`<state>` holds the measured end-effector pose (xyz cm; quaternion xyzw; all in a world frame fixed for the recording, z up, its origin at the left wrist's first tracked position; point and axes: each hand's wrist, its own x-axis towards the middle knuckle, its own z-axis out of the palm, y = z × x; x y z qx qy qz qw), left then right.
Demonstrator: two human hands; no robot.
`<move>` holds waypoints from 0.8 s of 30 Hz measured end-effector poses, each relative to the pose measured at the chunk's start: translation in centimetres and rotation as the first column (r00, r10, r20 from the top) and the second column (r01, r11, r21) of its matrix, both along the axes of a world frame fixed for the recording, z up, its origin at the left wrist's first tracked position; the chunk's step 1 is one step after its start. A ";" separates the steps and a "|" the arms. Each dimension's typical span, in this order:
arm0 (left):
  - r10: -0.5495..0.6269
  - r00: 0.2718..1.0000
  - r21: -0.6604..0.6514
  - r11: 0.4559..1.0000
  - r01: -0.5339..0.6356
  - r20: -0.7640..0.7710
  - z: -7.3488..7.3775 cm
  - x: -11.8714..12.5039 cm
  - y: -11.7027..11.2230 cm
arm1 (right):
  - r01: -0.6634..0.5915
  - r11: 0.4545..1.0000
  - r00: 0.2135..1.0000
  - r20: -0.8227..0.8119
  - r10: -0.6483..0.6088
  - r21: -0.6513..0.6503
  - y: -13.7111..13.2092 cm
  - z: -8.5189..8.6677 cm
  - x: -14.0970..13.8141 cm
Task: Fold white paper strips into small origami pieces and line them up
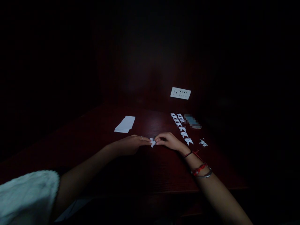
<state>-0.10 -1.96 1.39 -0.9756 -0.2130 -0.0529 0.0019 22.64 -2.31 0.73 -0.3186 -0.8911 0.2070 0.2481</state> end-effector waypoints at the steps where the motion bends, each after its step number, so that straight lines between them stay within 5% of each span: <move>1: 0.002 1.000 -0.001 1.000 -0.002 0.003 -0.1 -0.1 0.1 | -0.017 1.000 1.000 0.012 0.017 -0.007 0.0 0.1 0.3; 7: -0.017 1.000 -0.022 1.000 0.018 0.013 -0.5 -0.3 0.7 | -0.027 0.996 0.999 0.049 0.023 0.086 -0.1 0.1 0.1; 12: -0.037 0.999 0.002 0.999 0.037 0.022 -0.4 -0.1 0.5 | 0.086 0.988 0.995 0.045 -0.093 0.126 0.1 -0.3 -0.9; 24: 0.053 0.997 0.038 0.998 -0.055 0.056 -0.6 0.5 -0.3 | 0.247 0.962 0.967 -0.038 -0.253 -0.115 0.6 -0.5 -1.8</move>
